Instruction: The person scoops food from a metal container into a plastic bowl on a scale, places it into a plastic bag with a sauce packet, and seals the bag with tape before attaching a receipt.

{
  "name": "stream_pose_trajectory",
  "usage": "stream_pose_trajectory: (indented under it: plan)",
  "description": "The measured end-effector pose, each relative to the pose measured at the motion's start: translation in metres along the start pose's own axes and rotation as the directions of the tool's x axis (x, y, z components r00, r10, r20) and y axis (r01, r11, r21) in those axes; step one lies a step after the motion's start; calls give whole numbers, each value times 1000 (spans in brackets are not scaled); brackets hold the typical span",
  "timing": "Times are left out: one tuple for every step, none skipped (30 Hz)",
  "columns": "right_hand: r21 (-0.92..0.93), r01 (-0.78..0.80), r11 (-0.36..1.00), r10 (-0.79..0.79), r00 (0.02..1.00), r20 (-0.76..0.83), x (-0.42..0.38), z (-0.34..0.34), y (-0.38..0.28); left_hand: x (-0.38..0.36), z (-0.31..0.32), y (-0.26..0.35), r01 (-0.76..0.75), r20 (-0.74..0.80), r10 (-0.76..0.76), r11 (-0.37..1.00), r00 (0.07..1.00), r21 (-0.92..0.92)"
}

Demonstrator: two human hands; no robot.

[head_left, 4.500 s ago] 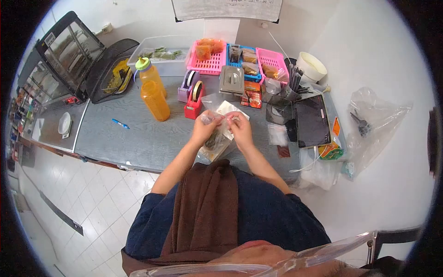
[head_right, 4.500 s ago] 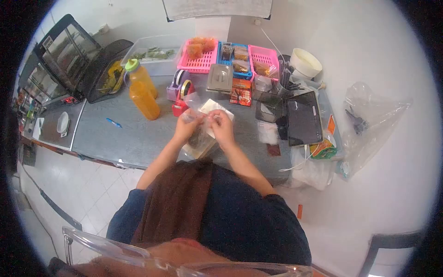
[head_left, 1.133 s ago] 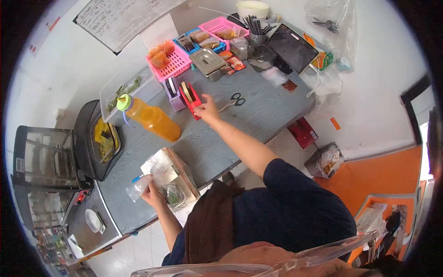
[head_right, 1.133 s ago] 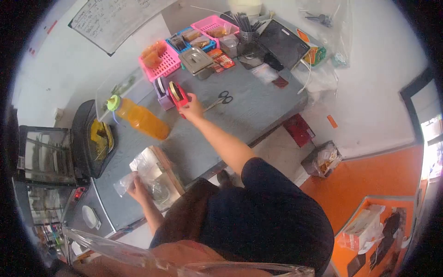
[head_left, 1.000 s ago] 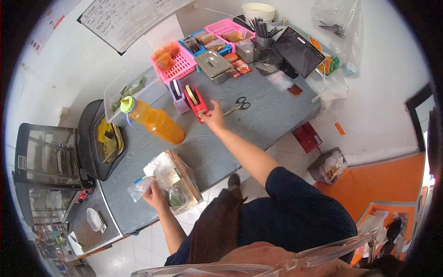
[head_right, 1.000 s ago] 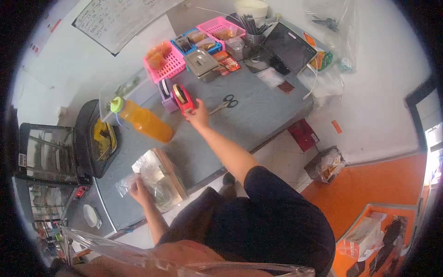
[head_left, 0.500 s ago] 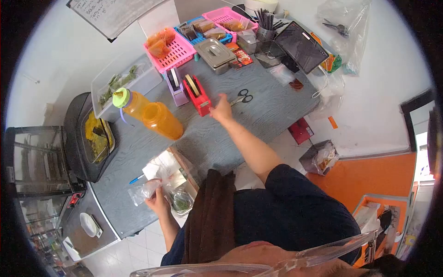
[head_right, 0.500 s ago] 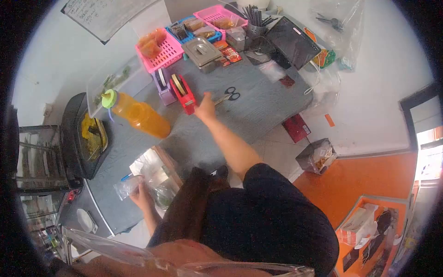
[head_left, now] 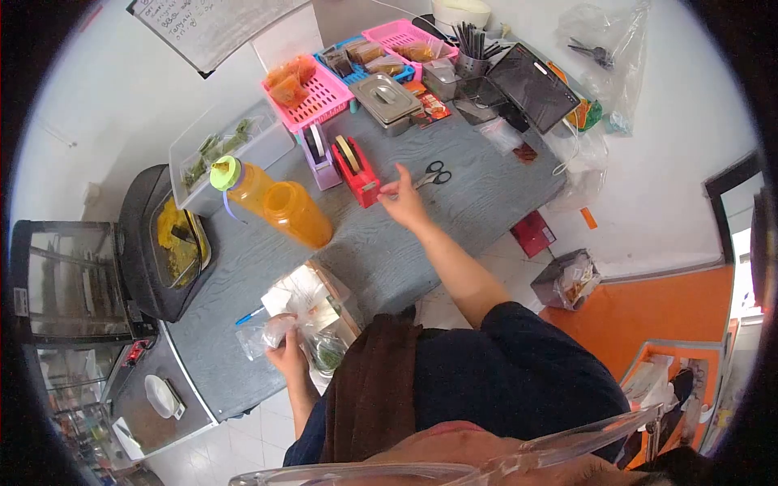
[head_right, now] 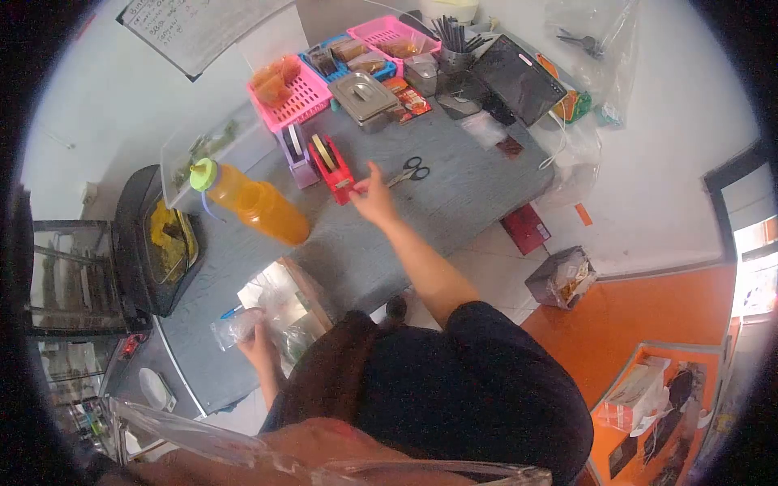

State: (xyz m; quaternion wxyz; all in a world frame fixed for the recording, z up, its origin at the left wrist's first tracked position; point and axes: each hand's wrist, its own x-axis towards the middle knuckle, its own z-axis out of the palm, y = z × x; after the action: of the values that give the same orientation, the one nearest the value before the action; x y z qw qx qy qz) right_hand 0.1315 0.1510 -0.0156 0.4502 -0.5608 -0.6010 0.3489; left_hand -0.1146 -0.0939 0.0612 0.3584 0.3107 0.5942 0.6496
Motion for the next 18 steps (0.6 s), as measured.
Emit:
stream_pose_trajectory:
  plan:
    - [20,-8,1000,9,999,-40,2,5,0,0,0,0,2,1,-2,1000,1000,4]
    - [33,-11,999,13,998,-57,2,8,0,0,-1,0,2,1,-2,1000,1000,9]
    - [47,-15,999,19,997,-74,0,11,-2,0,-1,0,3,1,-3,1000,1000,14]
    - [62,-19,998,24,996,-90,0,13,-4,0,-1,0,-9,-5,9,1000,1000,20]
    - [102,-33,994,43,994,-97,1,16,-4,0,0,0,-19,-10,20,999,1000,26]
    - [142,-47,989,62,993,-103,1,20,1,-1,1,0,-28,-15,29,999,999,32]
    - [180,-62,982,83,990,-110,2,23,5,-1,0,1,-9,-9,9,999,1000,36]
    - [193,-68,979,90,990,-109,3,25,9,-1,0,3,11,-2,-11,999,1000,39]
    - [205,-73,976,97,989,-108,4,26,10,-1,-1,4,31,6,-32,999,999,43]
    - [217,-79,973,104,989,-107,5,26,12,-1,-1,3,32,3,-32,999,999,41]
    - [201,-99,974,124,986,-115,5,27,13,-1,-1,2,33,0,-33,999,999,39]
    - [186,-120,975,144,982,-122,5,26,10,0,-1,1,34,-4,-34,999,999,36]
    - [171,-140,975,164,978,-129,4,25,7,0,-1,2,30,5,-30,998,1000,47]
    - [132,-94,987,115,981,-156,4,26,7,0,-1,2,27,12,-27,998,1000,59]
    - [93,-49,994,65,982,-179,4,27,7,0,-2,3,23,20,-25,997,999,70]
    - [52,-3,999,13,980,-201,5,27,7,0,-3,1,21,23,-23,998,999,64]
    - [134,-38,990,62,983,-173,5,28,7,1,-4,-2,19,26,-21,998,999,57]
    - [214,-77,974,108,984,-141,5,27,2,1,-5,-2,18,29,-20,999,999,51]
